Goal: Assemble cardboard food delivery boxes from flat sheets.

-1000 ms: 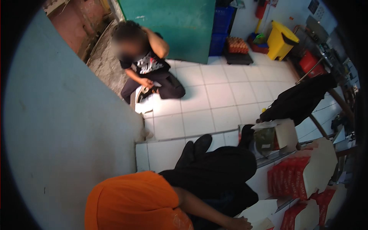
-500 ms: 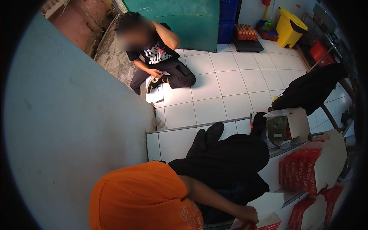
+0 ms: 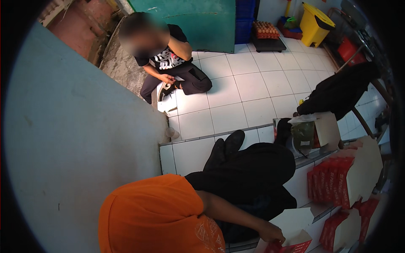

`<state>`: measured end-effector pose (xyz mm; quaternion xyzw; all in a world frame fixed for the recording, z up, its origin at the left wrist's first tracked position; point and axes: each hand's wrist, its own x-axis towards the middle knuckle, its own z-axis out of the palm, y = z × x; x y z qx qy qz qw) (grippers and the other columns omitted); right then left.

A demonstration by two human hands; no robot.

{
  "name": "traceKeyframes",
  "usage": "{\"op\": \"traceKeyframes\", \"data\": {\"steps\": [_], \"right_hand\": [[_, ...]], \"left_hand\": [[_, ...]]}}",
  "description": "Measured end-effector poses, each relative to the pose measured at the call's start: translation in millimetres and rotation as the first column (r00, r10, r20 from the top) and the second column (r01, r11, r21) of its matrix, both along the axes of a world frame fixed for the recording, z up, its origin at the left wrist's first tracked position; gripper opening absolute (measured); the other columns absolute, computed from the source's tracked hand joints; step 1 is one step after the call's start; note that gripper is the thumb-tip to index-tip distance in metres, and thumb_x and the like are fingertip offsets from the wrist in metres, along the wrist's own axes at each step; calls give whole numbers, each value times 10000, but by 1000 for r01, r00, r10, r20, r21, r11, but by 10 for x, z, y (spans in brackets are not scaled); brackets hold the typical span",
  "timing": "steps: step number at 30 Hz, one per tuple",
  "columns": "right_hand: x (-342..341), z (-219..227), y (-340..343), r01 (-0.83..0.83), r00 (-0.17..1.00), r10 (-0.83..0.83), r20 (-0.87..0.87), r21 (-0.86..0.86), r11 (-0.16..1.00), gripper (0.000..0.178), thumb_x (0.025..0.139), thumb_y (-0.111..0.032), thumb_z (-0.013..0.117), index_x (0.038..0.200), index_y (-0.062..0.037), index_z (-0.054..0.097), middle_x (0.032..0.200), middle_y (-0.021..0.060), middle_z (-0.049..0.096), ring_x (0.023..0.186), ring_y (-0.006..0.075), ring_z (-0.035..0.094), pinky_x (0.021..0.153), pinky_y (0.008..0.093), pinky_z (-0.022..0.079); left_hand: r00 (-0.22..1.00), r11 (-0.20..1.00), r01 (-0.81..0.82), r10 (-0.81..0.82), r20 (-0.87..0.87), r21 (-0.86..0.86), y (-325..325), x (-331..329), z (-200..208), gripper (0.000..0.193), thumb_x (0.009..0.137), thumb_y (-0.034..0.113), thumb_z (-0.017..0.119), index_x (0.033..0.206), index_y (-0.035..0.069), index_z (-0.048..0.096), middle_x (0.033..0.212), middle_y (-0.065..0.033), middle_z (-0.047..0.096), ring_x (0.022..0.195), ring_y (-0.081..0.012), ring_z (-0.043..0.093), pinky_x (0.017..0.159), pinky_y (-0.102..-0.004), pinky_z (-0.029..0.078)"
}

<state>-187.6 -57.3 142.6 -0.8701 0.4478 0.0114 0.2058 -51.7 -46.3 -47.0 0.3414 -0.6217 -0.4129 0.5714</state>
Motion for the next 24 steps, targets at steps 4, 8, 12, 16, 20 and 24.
{"op": "traceKeyframes", "data": {"steps": [4,8,12,16,20,24], "right_hand": [[-81,301,-892,-173,960,191,207,-99,980,479,1041,-288,611,1416,6,557,1487,194,507,1238,333,595,1030,421,518],[-572,-620,-1787,-149,955,175,239,-125,981,428,1025,-247,591,1299,81,618,1299,212,636,1175,303,614,998,409,509],[43,-391,-1401,-17,958,-19,286,122,992,380,1043,-238,516,1178,73,687,1060,179,740,1001,265,675,942,379,512],[105,-323,-1282,108,965,-123,230,77,991,366,1059,-246,534,1214,39,705,1026,172,754,954,205,682,891,355,522],[112,-332,-1274,117,966,-105,236,-37,992,345,1043,-274,550,1134,13,720,904,197,720,796,289,682,801,354,522],[65,-297,-1242,178,960,-171,223,-12,984,392,1061,-317,518,1095,18,718,901,177,718,837,279,694,824,356,515]], "left_hand": [[998,998,41,-39,49,-44,126,91,71,341,908,213,668,1183,21,604,1014,-239,693,1020,-445,659,886,-525,501],[977,996,82,-89,193,45,257,152,204,364,957,291,678,1221,50,612,1060,-200,693,1038,-395,666,863,-488,508],[991,998,56,-60,116,35,373,216,184,274,990,231,627,1208,66,645,1056,-158,711,1024,-335,692,876,-441,525],[992,1000,-4,2,127,16,403,216,156,216,973,136,620,1172,68,674,1033,-130,730,980,-305,722,861,-407,556],[994,990,-93,87,66,106,444,237,219,184,930,111,694,1106,55,685,974,-153,737,905,-326,737,783,-396,575],[982,984,-111,87,169,140,410,300,411,182,926,134,708,1083,50,672,961,-192,718,919,-381,708,793,-430,555]]}}
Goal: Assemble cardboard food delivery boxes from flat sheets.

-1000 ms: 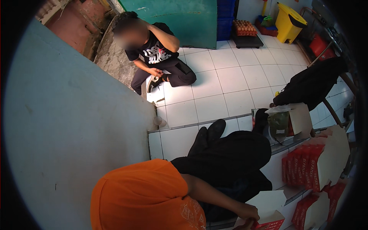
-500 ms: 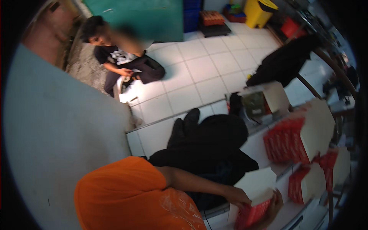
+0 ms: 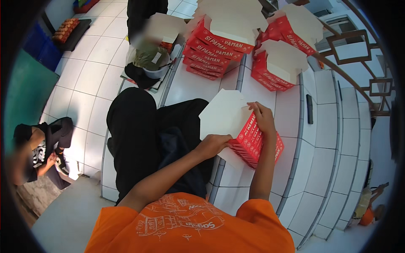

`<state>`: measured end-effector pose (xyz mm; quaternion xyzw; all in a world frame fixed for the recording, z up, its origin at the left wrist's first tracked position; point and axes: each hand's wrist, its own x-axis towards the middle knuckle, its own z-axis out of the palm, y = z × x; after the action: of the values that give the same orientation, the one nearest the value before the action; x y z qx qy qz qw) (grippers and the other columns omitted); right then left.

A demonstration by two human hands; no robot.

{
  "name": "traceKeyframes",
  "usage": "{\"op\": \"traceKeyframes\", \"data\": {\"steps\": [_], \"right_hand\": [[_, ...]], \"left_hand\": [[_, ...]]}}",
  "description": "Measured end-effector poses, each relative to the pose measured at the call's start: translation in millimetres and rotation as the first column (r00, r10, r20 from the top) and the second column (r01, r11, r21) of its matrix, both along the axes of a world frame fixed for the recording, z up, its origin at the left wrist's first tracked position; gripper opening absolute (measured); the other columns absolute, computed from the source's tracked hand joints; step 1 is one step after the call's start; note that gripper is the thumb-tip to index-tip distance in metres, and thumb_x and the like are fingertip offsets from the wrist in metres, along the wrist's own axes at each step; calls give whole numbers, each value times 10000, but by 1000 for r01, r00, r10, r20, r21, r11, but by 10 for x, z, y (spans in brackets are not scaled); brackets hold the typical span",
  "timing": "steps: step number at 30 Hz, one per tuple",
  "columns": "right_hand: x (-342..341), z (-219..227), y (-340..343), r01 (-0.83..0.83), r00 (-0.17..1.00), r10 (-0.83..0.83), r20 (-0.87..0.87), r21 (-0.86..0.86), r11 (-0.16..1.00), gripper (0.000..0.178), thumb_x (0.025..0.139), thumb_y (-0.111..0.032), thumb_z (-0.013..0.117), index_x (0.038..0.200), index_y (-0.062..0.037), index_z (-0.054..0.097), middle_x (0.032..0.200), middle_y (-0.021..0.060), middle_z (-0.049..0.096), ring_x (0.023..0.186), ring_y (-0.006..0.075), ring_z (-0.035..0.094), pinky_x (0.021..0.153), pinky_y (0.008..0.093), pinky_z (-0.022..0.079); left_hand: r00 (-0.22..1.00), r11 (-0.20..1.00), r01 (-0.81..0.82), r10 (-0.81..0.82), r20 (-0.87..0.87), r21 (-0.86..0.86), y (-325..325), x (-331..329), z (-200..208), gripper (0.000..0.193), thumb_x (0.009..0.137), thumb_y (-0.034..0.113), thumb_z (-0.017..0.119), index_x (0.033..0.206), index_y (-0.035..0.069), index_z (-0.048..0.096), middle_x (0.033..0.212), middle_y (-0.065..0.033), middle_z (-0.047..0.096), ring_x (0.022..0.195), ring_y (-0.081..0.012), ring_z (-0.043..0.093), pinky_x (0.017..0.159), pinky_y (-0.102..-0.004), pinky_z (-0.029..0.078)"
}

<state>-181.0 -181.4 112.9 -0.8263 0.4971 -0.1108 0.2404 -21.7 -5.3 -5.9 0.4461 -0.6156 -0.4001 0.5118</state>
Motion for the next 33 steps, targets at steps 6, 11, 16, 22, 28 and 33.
{"op": "traceKeyframes", "data": {"steps": [6,11,16,22,28,33], "right_hand": [[-198,29,-138,-112,994,108,33,204,972,368,1085,-289,510,1231,1,683,1284,148,696,1189,227,635,1009,336,478],[-66,481,-768,-69,998,70,6,-132,989,313,1027,-129,556,1311,-31,646,1373,171,644,1287,284,598,1067,362,459],[-132,17,-1809,-196,942,-5,-335,-563,803,433,912,55,517,1319,-32,636,1351,229,643,1262,381,605,1106,435,448],[-722,-291,-2470,-60,879,-199,-432,-515,855,261,955,-151,500,1033,-49,728,989,249,727,975,416,710,845,502,556],[-1091,425,-2453,-53,949,-208,-238,-771,635,276,893,-324,739,1009,-74,751,916,157,757,828,349,723,753,438,574],[-1119,938,-1850,162,949,-313,-30,-806,569,257,906,-196,732,1110,-40,737,975,119,765,891,254,725,811,342,564]], "left_hand": [[996,995,87,-88,-27,-53,66,-115,-171,214,965,144,639,1160,54,644,1039,-189,718,993,-390,693,850,-457,544],[992,992,128,-128,-9,-13,13,-120,-25,311,965,108,610,1269,48,622,1145,-200,703,1068,-394,671,928,-465,523],[992,977,93,-107,-62,-190,-19,-73,-56,461,911,38,573,1371,8,572,1313,-228,628,1210,-415,593,1039,-475,464],[993,982,108,-101,53,-157,-10,65,66,699,909,48,582,1579,94,386,1413,-211,558,1307,-379,546,1096,-455,443],[997,978,41,-27,71,-204,-116,303,200,608,925,71,620,1514,116,479,1360,-163,588,1270,-325,563,1047,-454,466],[998,953,-31,46,43,-301,-175,513,363,442,901,7,618,1335,88,639,1235,-108,642,1196,-277,596,991,-427,497]]}}
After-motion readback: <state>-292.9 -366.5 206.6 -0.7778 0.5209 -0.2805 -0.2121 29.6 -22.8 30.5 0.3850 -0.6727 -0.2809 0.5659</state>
